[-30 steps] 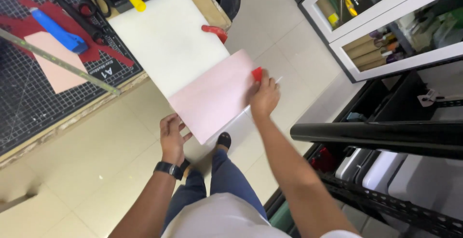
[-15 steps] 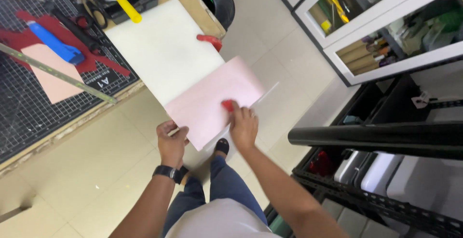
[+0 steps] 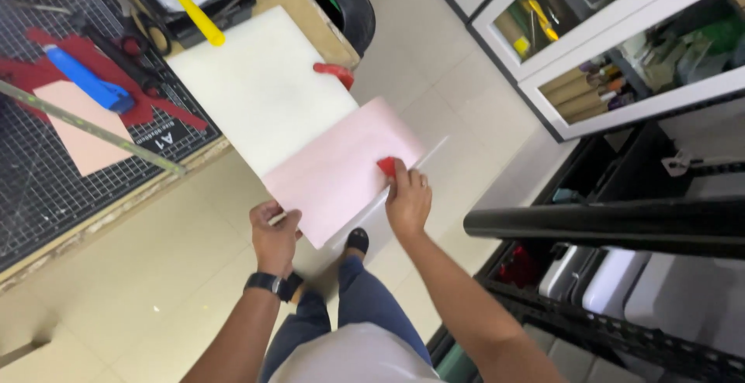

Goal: Applying pink adhesive sheets to a small box using a squeegee and trimming the edges with a utility knife

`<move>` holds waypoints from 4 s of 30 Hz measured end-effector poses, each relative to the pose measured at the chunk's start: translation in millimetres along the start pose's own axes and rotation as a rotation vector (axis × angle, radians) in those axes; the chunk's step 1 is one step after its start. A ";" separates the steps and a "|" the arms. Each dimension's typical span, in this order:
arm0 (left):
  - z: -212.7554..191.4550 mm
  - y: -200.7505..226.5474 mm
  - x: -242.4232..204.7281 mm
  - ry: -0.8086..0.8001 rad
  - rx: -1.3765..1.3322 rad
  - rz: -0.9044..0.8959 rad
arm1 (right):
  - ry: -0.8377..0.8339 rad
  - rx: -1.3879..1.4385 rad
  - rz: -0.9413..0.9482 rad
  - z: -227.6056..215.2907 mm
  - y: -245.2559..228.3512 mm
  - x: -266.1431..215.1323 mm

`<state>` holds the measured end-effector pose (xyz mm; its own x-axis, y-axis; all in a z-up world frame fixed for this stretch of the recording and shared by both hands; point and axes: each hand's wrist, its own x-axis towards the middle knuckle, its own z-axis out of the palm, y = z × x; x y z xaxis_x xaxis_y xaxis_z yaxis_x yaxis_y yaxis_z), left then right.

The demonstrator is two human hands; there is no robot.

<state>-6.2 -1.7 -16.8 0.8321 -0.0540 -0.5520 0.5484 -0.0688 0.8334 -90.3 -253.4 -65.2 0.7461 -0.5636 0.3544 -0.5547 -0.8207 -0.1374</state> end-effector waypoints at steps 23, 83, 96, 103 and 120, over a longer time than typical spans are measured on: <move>-1.5 8.0 -5.3 -0.030 0.002 -0.015 | -0.052 0.036 -0.079 -12.0 -11.2 -10.4; -6.6 10.8 -5.6 -0.096 -0.184 -0.075 | -0.068 -0.111 -0.310 -1.3 -87.1 51.8; -11.3 12.3 -12.5 -0.103 -0.207 -0.074 | -0.059 -0.018 -0.186 -0.2 -73.2 56.2; -13.7 9.6 -8.1 -0.151 -0.241 -0.064 | -0.222 0.214 -0.719 9.9 -113.3 7.3; -18.4 -13.1 0.8 -0.163 -0.291 -0.034 | -0.266 0.364 -1.288 -8.1 -81.5 30.6</move>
<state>-11.2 17.5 -27.7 0.8014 -0.2172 -0.5573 0.5960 0.2123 0.7744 -25.3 -203.0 -35.6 0.7269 0.6457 0.2337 0.6781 -0.7286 -0.0963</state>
